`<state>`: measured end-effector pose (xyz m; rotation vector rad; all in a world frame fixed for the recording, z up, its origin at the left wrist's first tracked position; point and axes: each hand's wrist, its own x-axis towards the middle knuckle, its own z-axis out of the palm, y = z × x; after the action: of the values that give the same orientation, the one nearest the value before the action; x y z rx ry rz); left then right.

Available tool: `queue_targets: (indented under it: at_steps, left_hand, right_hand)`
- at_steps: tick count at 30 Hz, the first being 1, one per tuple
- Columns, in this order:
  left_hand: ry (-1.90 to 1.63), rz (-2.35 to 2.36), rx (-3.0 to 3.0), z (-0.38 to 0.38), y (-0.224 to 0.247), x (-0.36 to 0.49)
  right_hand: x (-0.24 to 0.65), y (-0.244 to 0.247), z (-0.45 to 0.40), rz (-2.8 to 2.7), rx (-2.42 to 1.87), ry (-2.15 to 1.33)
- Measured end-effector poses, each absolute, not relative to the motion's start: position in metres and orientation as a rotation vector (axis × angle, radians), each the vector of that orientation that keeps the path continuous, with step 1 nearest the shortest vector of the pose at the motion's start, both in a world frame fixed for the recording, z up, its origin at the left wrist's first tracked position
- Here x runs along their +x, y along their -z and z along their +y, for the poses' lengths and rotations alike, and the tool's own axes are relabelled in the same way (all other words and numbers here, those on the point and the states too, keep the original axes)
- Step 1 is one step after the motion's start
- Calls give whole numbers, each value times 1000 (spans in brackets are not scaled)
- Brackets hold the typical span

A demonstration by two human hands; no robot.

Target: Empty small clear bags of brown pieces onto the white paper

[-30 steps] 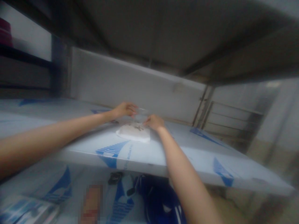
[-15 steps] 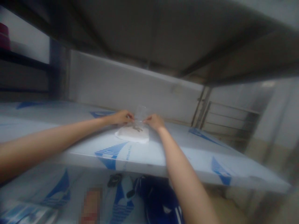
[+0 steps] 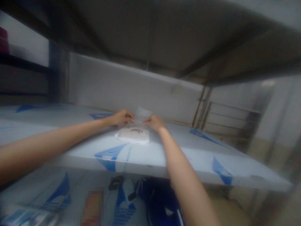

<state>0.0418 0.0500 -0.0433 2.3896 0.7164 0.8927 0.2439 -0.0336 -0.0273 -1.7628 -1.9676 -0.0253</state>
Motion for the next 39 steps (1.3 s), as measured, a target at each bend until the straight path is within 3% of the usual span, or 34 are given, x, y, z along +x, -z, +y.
queue_targets:
  at_steps: [19,39]
  left_hand:
    - [-993,739,2384,36,34,41]
    - [-686,476,2471,35,41,48]
  right_hand:
    - [247,27,-36,-1948,-1653,-14]
    - [243,26,-37,-2116,-1403,-397]
